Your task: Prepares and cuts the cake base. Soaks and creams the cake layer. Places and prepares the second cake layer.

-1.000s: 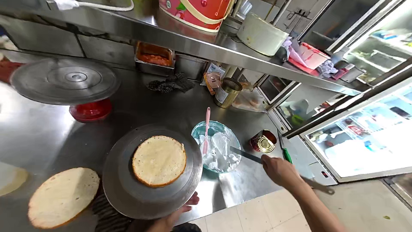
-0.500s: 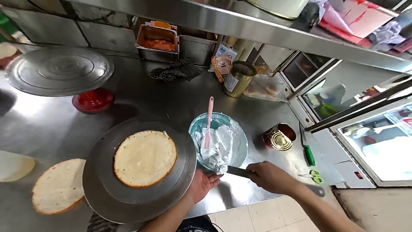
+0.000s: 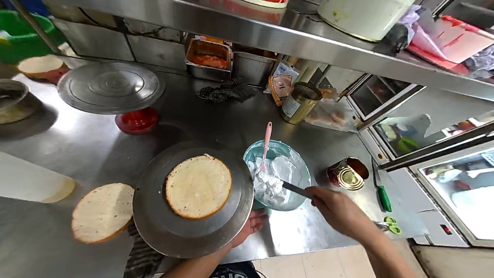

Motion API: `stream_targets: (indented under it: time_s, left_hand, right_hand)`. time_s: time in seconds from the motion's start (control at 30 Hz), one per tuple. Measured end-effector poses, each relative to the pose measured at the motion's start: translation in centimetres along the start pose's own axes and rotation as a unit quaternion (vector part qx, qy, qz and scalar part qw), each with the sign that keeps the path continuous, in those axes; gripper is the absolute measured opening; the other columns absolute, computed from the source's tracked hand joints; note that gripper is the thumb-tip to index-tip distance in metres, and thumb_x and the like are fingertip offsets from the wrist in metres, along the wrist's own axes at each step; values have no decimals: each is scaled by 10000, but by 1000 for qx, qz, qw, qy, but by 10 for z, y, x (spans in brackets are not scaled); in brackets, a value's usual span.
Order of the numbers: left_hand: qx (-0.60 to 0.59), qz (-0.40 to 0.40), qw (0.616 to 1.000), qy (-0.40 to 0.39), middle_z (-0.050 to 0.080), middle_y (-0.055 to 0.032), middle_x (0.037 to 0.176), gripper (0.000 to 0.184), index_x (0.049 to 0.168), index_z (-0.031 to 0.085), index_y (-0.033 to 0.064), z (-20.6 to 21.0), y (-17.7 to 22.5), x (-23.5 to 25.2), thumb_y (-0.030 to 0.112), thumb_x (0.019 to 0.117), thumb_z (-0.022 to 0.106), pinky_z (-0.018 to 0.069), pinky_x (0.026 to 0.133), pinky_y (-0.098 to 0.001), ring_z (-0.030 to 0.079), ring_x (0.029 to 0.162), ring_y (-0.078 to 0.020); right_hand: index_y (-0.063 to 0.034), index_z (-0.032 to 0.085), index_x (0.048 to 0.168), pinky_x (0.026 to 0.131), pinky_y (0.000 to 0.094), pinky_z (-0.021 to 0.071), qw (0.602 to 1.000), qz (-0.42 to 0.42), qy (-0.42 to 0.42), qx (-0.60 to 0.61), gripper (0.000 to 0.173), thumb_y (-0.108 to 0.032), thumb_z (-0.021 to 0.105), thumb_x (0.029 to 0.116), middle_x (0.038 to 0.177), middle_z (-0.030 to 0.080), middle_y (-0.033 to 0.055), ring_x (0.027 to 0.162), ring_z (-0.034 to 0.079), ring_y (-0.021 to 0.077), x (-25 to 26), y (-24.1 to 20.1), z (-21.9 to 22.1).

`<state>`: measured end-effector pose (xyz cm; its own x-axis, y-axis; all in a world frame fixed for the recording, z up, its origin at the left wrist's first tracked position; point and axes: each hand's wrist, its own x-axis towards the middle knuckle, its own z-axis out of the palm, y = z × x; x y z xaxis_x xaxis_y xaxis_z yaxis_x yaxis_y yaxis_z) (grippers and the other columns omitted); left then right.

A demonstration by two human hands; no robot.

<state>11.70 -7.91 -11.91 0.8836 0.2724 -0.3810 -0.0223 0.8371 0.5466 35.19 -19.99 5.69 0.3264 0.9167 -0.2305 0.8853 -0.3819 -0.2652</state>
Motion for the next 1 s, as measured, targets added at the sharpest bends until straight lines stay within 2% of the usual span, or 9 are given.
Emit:
stream_targets:
  time_s: [0.1, 0.2, 0.33, 0.53, 0.63, 0.73, 0.83, 0.93, 1.0]
  left_hand:
    - [4, 4, 1000, 5, 583, -180, 1368, 504, 1503, 296, 1, 6, 7, 7, 266, 1106, 137, 505, 967, -370, 628, 1171, -232]
    - [-17, -4, 999, 27, 588, -189, 1346, 497, 1467, 343, -20, 17, 13, 11, 243, 1116, 110, 500, 960, -362, 625, 1155, -230]
    - [-19, 10, 999, 31, 583, -186, 1354, 500, 1465, 341, -26, 18, 9, 15, 243, 1116, 106, 501, 961, -341, 623, 1156, -215]
    - [-19, 1, 998, 55, 571, -198, 1370, 518, 1462, 357, -38, 25, 12, 13, 252, 1119, 99, 496, 972, -355, 613, 1177, -231]
    - [-26, 0, 998, 61, 582, -195, 1350, 507, 1449, 364, -36, 24, 12, 13, 251, 1120, 105, 501, 965, -357, 622, 1159, -231]
    - [-30, -4, 997, 66, 608, -188, 1311, 504, 1417, 398, -37, 22, 10, 15, 258, 1125, 113, 507, 948, -351, 633, 1133, -229]
    - [-32, -12, 998, 61, 614, -176, 1308, 504, 1430, 397, -24, 19, 9, 15, 274, 1126, 126, 512, 936, -345, 637, 1123, -219]
    - [-12, 2, 1000, 18, 589, -166, 1382, 517, 1478, 358, 13, 2, 1, 6, 302, 1112, 135, 510, 965, -358, 626, 1191, -226]
    - [36, 2, 999, 8, 587, -153, 1388, 507, 1482, 369, 17, -8, 0, -14, 281, 1102, 162, 509, 966, -357, 623, 1193, -220]
  right_hand:
    - [-179, 690, 1248, 815, 637, 526, 974, 120, -100, -163, 273, -189, 529, 1029, 1032, 723, 191, 992, 692, 421, 34, 11, -16]
    - [-158, 700, 1201, 833, 670, 517, 951, 141, -179, -211, 268, -258, 520, 1028, 1114, 711, 199, 1064, 673, 440, 49, 26, 1]
    - [-77, 685, 1130, 831, 648, 516, 954, 82, -235, -165, 276, -262, 512, 1020, 1041, 704, 214, 1024, 678, 427, 44, 10, 21]
    - [-51, 686, 1111, 815, 582, 511, 970, 64, -217, -92, 269, -222, 502, 1014, 961, 696, 192, 952, 680, 381, 25, -12, 31]
    - [-43, 696, 1135, 809, 558, 517, 973, 77, -216, -21, 299, -240, 496, 1031, 938, 699, 178, 887, 682, 345, 17, -7, 35]
    - [-52, 678, 1191, 665, 394, 556, 957, 114, -233, 132, 318, -263, 474, 1071, 825, 681, 81, 666, 651, 184, 9, 6, 45]
    - [-67, 661, 1161, 497, 262, 478, 896, 161, -236, 340, 262, -197, 469, 1041, 701, 621, -5, 518, 554, 87, -4, 19, 67]
    - [-68, 651, 1158, 468, 240, 471, 832, 182, -224, 474, 255, -179, 468, 1019, 668, 598, -13, 497, 541, 80, -19, 27, 84]
    - [-54, 645, 1169, 466, 247, 488, 826, 175, -174, 507, 261, -164, 477, 1001, 659, 605, -4, 497, 558, 87, -29, 28, 88]
